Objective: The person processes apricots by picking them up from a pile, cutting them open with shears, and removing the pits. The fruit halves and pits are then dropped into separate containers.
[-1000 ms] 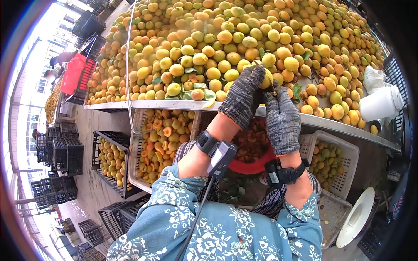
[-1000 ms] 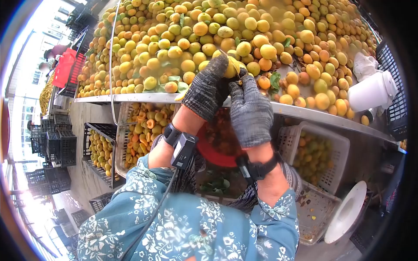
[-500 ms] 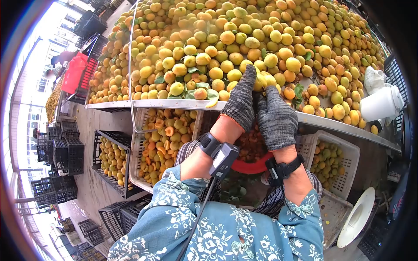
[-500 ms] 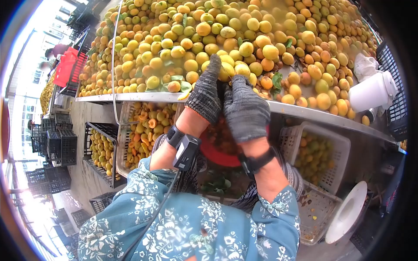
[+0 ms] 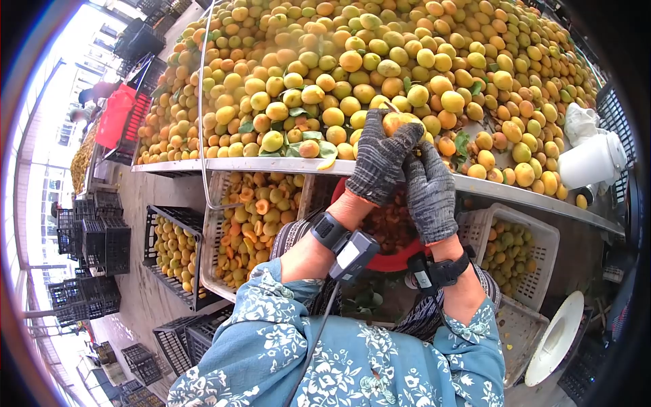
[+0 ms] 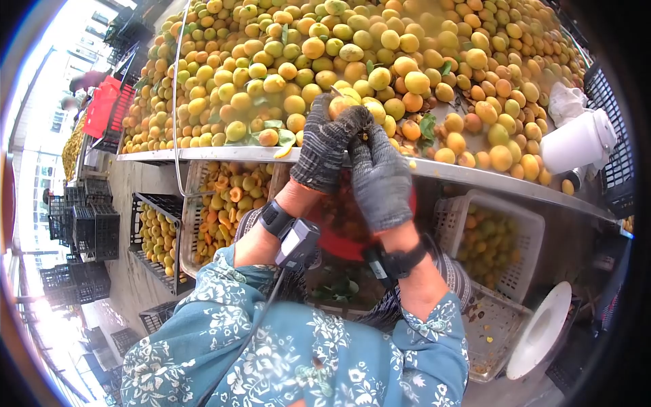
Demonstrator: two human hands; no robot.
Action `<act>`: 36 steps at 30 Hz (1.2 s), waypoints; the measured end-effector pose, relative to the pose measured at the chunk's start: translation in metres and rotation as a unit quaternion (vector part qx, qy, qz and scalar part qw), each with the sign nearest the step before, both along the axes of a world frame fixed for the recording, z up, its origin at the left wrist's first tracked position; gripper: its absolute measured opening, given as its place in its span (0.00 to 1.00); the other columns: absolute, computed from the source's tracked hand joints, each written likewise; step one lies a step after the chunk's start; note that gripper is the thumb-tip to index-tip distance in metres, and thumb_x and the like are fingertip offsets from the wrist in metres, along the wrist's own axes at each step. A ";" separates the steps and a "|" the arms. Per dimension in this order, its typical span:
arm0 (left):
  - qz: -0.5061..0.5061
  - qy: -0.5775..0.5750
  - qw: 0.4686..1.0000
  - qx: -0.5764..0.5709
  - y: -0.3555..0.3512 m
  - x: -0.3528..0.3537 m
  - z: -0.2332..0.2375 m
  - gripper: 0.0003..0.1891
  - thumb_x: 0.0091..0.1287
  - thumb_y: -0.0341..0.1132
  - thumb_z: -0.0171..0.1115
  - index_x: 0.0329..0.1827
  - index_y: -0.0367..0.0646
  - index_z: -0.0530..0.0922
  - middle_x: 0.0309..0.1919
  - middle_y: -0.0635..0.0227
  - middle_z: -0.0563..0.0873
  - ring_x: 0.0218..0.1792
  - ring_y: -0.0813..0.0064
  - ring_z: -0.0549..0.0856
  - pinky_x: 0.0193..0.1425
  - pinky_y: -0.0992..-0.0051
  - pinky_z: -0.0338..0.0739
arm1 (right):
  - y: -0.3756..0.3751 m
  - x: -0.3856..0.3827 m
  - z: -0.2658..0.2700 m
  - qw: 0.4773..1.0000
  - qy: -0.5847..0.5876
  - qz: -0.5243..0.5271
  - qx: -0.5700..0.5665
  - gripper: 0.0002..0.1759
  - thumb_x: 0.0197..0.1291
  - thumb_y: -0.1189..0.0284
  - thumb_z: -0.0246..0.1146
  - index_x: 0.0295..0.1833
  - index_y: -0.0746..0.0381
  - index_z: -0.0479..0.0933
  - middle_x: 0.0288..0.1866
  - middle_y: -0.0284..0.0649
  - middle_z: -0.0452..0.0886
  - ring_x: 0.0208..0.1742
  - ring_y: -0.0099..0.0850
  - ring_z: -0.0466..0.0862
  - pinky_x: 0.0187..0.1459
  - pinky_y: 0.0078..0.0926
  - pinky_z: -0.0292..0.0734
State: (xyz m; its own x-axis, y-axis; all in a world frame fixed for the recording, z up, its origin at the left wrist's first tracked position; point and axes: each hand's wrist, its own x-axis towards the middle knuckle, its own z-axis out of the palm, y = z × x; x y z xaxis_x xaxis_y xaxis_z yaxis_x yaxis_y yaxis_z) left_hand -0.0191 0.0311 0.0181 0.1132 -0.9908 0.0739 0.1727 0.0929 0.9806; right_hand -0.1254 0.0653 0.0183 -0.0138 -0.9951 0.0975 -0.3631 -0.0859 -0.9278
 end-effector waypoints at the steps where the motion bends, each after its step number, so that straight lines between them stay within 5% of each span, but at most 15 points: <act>1: -0.028 0.026 0.999 0.012 -0.001 0.001 0.002 0.15 0.65 0.31 0.65 0.49 0.37 0.70 0.38 0.67 0.80 0.39 0.80 0.81 0.40 0.79 0.78 | 0.000 -0.002 0.006 0.996 0.090 -0.007 0.005 0.19 0.68 0.66 0.57 0.59 0.66 0.75 0.44 0.56 0.83 0.46 0.47 0.84 0.47 0.37 0.77; 2: -0.028 0.026 0.999 0.012 -0.003 0.001 0.002 0.15 0.65 0.31 0.65 0.49 0.37 0.70 0.38 0.67 0.80 0.39 0.80 0.81 0.40 0.79 0.78 | -0.001 -0.003 0.008 0.996 0.089 -0.007 0.004 0.19 0.68 0.66 0.57 0.59 0.66 0.75 0.44 0.56 0.83 0.46 0.47 0.84 0.47 0.37 0.77; 5: -0.120 0.314 0.940 0.056 -0.005 0.005 0.007 0.16 0.65 0.29 0.65 0.54 0.39 0.72 0.42 0.69 0.81 0.42 0.77 0.82 0.45 0.77 0.79 | 0.000 -0.006 0.006 0.981 0.195 -0.014 -0.021 0.19 0.68 0.65 0.59 0.57 0.67 0.75 0.41 0.55 0.83 0.42 0.48 0.85 0.45 0.38 0.78; 9: -0.156 0.419 0.879 0.168 -0.004 0.009 0.001 0.14 0.66 0.31 0.64 0.53 0.41 0.75 0.42 0.72 0.82 0.43 0.80 0.81 0.49 0.75 0.78 | -0.001 -0.005 -0.003 0.976 0.176 -0.056 -0.111 0.19 0.67 0.64 0.60 0.57 0.66 0.76 0.39 0.55 0.83 0.40 0.50 0.84 0.42 0.39 0.78; 13: -0.150 0.342 0.918 0.134 0.000 0.017 0.008 0.15 0.65 0.32 0.66 0.53 0.41 0.75 0.42 0.71 0.82 0.42 0.80 0.81 0.47 0.77 0.78 | -0.002 -0.002 -0.005 0.980 0.149 -0.048 -0.125 0.19 0.67 0.63 0.60 0.55 0.65 0.77 0.37 0.56 0.83 0.38 0.50 0.84 0.39 0.41 0.78; 15: -0.125 0.175 0.975 0.057 -0.006 0.025 0.002 0.16 0.65 0.32 0.66 0.52 0.40 0.74 0.43 0.70 0.82 0.42 0.79 0.82 0.46 0.78 0.79 | -0.002 -0.001 0.002 0.978 0.179 -0.034 -0.102 0.19 0.66 0.62 0.60 0.55 0.65 0.77 0.36 0.56 0.82 0.37 0.50 0.84 0.38 0.42 0.77; 19: -0.098 0.078 0.992 0.012 -0.003 0.030 0.009 0.17 0.66 0.34 0.65 0.54 0.39 0.74 0.45 0.68 0.82 0.42 0.76 0.83 0.48 0.77 0.80 | -0.005 0.001 -0.001 0.967 0.231 -0.014 -0.109 0.18 0.66 0.61 0.59 0.54 0.62 0.77 0.32 0.54 0.82 0.35 0.50 0.83 0.36 0.44 0.76; 20: -0.097 0.078 0.992 0.013 -0.003 0.030 0.005 0.17 0.66 0.34 0.65 0.54 0.39 0.74 0.45 0.68 0.82 0.42 0.76 0.83 0.48 0.77 0.80 | -0.004 0.002 -0.001 0.967 0.231 -0.013 -0.108 0.18 0.66 0.61 0.59 0.54 0.62 0.77 0.32 0.54 0.82 0.35 0.50 0.83 0.36 0.44 0.76; 22: -0.117 0.409 0.893 0.148 -0.008 0.031 -0.003 0.16 0.68 0.38 0.62 0.54 0.42 0.75 0.44 0.68 0.83 0.41 0.73 0.84 0.48 0.74 0.81 | -0.004 0.004 0.001 0.962 0.264 -0.009 -0.067 0.19 0.66 0.62 0.59 0.59 0.58 0.75 0.33 0.53 0.82 0.36 0.50 0.83 0.37 0.45 0.76; 26: -0.052 0.416 0.888 0.186 -0.009 0.031 -0.005 0.14 0.68 0.40 0.62 0.50 0.40 0.77 0.41 0.61 0.85 0.43 0.66 0.84 0.49 0.69 0.82 | -0.002 0.012 0.002 0.946 0.311 0.019 -0.084 0.23 0.65 0.63 0.59 0.64 0.56 0.73 0.36 0.53 0.83 0.38 0.49 0.84 0.39 0.44 0.77; 27: -0.022 0.302 0.948 0.098 -0.006 0.029 -0.011 0.12 0.67 0.39 0.63 0.46 0.41 0.78 0.40 0.63 0.85 0.42 0.67 0.84 0.49 0.69 0.81 | -0.002 0.013 0.000 0.950 0.302 0.025 -0.070 0.24 0.65 0.63 0.59 0.66 0.55 0.71 0.37 0.53 0.83 0.39 0.49 0.84 0.41 0.44 0.78; 30: -0.007 0.385 0.905 0.181 -0.013 0.028 -0.013 0.11 0.68 0.41 0.61 0.47 0.46 0.79 0.37 0.68 0.83 0.38 0.72 0.84 0.43 0.72 0.81 | -0.003 0.017 0.004 0.960 0.276 0.029 -0.034 0.25 0.65 0.64 0.59 0.67 0.55 0.70 0.40 0.53 0.83 0.41 0.49 0.84 0.43 0.44 0.78; 36: -0.057 0.351 0.920 0.163 -0.006 0.023 -0.005 0.12 0.69 0.42 0.60 0.46 0.44 0.80 0.38 0.68 0.84 0.39 0.74 0.83 0.44 0.73 0.80 | -0.004 0.015 -0.008 0.991 0.132 0.003 -0.034 0.20 0.65 0.61 0.59 0.59 0.59 0.75 0.43 0.54 0.82 0.44 0.51 0.83 0.45 0.42 0.78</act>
